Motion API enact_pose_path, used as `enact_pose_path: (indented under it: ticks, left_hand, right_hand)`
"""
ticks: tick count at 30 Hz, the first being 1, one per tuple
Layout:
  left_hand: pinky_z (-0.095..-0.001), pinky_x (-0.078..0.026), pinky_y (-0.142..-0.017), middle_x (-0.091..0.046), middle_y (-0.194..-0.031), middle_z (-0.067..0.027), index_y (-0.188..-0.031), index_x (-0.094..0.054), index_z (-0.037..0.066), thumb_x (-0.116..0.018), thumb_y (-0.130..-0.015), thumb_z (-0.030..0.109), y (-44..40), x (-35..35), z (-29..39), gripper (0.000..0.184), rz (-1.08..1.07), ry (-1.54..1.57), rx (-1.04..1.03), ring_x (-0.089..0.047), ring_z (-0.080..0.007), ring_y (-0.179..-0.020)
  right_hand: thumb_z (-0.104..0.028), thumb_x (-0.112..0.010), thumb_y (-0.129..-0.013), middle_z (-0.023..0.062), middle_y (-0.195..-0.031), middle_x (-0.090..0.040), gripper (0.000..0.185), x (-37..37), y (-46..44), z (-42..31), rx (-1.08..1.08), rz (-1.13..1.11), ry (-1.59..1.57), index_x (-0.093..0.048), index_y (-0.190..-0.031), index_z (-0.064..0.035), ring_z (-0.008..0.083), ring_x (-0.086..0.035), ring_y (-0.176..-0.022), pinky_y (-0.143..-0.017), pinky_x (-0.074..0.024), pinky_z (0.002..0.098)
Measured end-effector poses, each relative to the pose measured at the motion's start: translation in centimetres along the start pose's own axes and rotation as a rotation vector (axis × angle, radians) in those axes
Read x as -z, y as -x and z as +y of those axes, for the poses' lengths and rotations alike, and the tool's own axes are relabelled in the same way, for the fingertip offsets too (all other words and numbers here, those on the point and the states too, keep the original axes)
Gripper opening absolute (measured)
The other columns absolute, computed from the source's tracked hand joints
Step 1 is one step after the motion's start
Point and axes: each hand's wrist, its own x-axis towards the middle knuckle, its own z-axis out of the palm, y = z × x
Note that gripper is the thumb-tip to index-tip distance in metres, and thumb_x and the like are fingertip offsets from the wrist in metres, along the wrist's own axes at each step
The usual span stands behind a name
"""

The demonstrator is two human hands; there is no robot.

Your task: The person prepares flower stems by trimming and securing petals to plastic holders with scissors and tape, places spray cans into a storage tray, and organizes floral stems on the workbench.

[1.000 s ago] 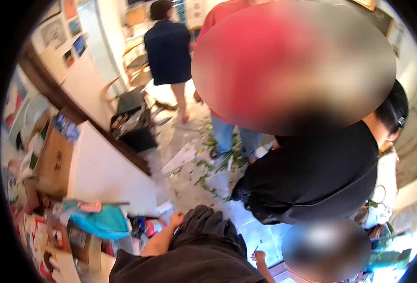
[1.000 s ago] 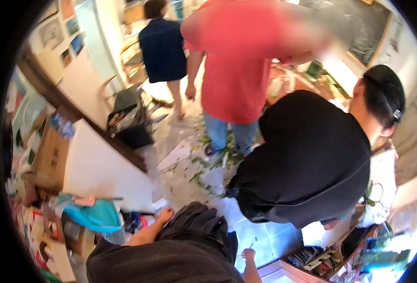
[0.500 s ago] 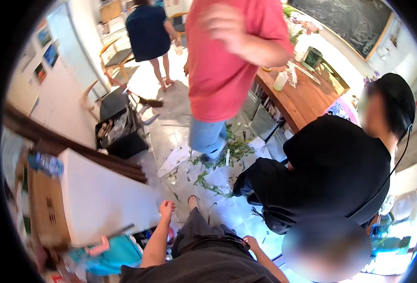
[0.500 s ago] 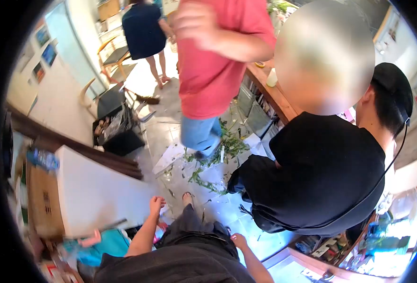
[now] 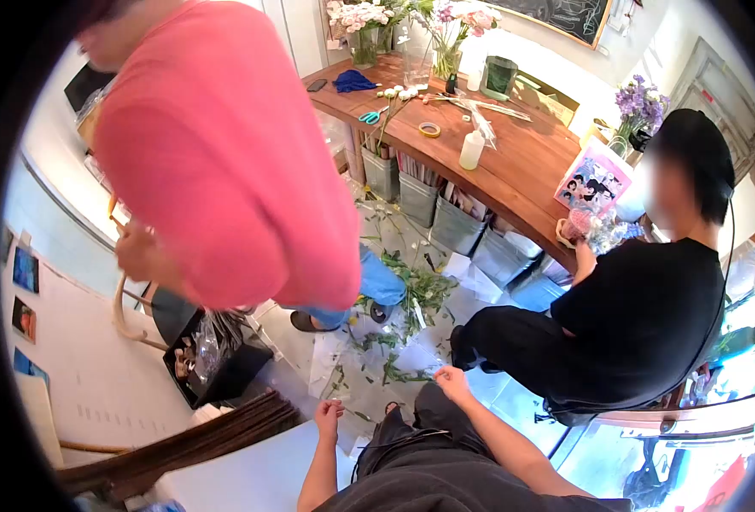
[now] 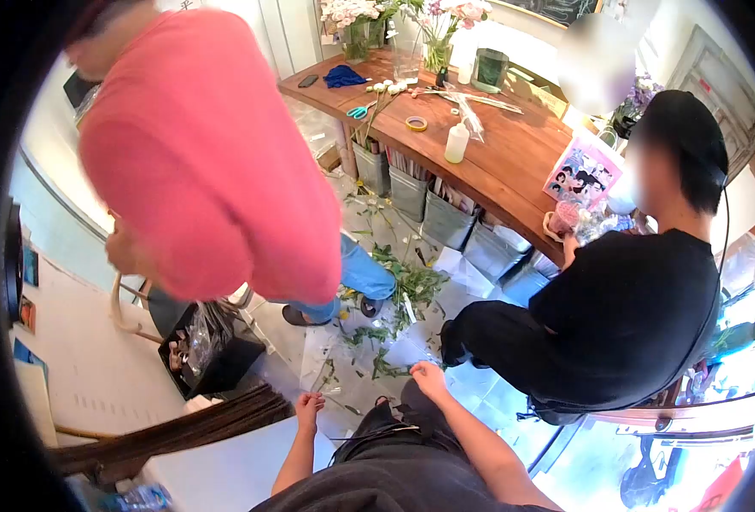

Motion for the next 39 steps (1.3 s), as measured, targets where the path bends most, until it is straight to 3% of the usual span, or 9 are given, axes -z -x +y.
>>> enact_pose_path:
  ticks: [6,10,15,18,20,28,33,34,39]
  left_hand:
    - [-0.0284,-0.05,-0.063,-0.062,-0.083,-0.0104,-0.08,-0.058,0.002,-0.05,-0.08,0.007,-7.6,0.7,3.2,0.01,0.055,0.003,-0.014,-0.061,-0.0188,-0.07]
    - [-0.0265,-0.048,-0.062,-0.062,-0.08,-0.0089,-0.082,-0.057,0.003,-0.049,-0.08,0.006,-13.9,0.2,6.2,0.009,0.129,0.018,0.021,-0.06,-0.018,-0.069]
    - [-0.0294,-0.048,-0.057,-0.061,-0.077,-0.0086,-0.082,-0.056,0.007,-0.049,-0.08,0.017,-19.6,0.0,8.3,0.013,0.327,0.124,0.235,-0.061,-0.0201,-0.068]
    - [-0.0344,-0.048,-0.056,-0.06,-0.08,-0.007,-0.08,-0.054,0.011,-0.046,-0.079,0.019,-23.9,-0.4,9.1,0.012,0.449,0.158,0.305,-0.06,-0.0218,-0.067]
    - [-0.0352,-0.047,-0.056,-0.061,-0.081,-0.0066,-0.081,-0.054,0.011,-0.045,-0.079,0.019,-26.3,-1.7,9.8,0.012,0.42,0.194,0.268,-0.06,-0.0219,-0.067]
    - [-0.0293,-0.048,-0.059,-0.061,-0.074,-0.0086,-0.082,-0.059,0.004,-0.052,-0.083,0.02,-39.5,-6.7,13.6,0.017,0.115,-0.423,-0.092,-0.061,-0.02,-0.065]
    - [-0.0286,-0.048,-0.056,-0.059,-0.066,-0.0077,-0.084,-0.061,-0.001,-0.06,-0.075,0.006,-51.5,-7.2,18.7,0.011,0.011,-0.244,0.017,-0.059,-0.0184,-0.062]
    - [-0.0281,-0.048,-0.052,-0.059,-0.064,-0.0074,-0.084,-0.06,-0.002,-0.06,-0.075,0.006,-55.1,-5.5,18.3,0.012,-0.12,-0.537,-0.296,-0.058,-0.018,-0.059]
    - [-0.0273,-0.047,-0.044,-0.06,-0.067,-0.0087,-0.078,-0.058,0.001,-0.063,-0.078,0.013,-69.1,-6.8,31.7,0.013,0.058,-0.11,0.33,-0.057,-0.0144,-0.051]
  right_hand:
    - [-0.015,-0.058,-0.073,0.0091,-0.059,-0.061,0.014,0.6,-11.1,-4.9,-0.063,0.11,-0.147,-0.066,-0.08,-0.0055,0.0175,-0.058,-0.053,-0.052,-0.0445,0.0308]
    - [-0.011,-0.055,-0.075,0.0057,-0.057,-0.058,0.013,0.8,-22.6,-7.8,-0.213,0.223,-0.325,-0.065,-0.08,-0.0039,0.0121,-0.053,-0.043,-0.036,-0.0395,0.0272]
    - [-0.014,-0.058,-0.073,0.01,-0.072,-0.065,0.016,0.9,-40.7,-13.7,-0.031,0.28,-0.261,-0.065,-0.083,-0.0042,0.0186,-0.062,-0.065,-0.063,-0.0483,0.0303]
    - [-0.012,-0.057,-0.074,0.0088,-0.07,-0.064,0.015,2.0,-50.3,-19.4,0.126,0.181,-0.273,-0.065,-0.083,-0.0032,0.0168,-0.06,-0.06,-0.056,-0.0477,0.029]
    - [-0.007,-0.054,-0.077,0.0027,-0.06,-0.055,0.012,3.5,-54.5,-25.7,0.076,0.029,-0.373,-0.061,-0.084,0.0,0.01,-0.047,-0.042,-0.037,-0.0402,0.0255]
    - [-0.006,-0.053,-0.075,0.0051,-0.061,-0.056,0.021,1.1,-73.7,-36.6,0.048,-0.032,-0.296,-0.056,-0.094,0.0002,0.0113,-0.05,-0.044,-0.037,-0.0399,0.0266]
    - [-0.011,-0.056,-0.072,0.0101,-0.07,-0.059,0.032,-1.1,-85.5,-38.7,0.041,0.22,-0.091,-0.05,-0.101,-0.0013,0.0221,-0.059,-0.056,-0.054,-0.0482,0.0347]
    - [-0.014,-0.057,-0.072,0.0117,-0.073,-0.06,0.034,-1.6,-88.3,-38.2,0.056,0.298,-0.001,-0.049,-0.102,-0.0018,0.0249,-0.06,-0.065,-0.06,-0.0484,0.0371]
    - [-0.023,-0.059,-0.075,0.0169,-0.09,-0.061,0.043,-1.5,-98.2,-41.9,-0.269,0.374,0.278,-0.042,-0.11,-0.004,0.0319,-0.06,-0.09,-0.074,-0.0467,0.044]
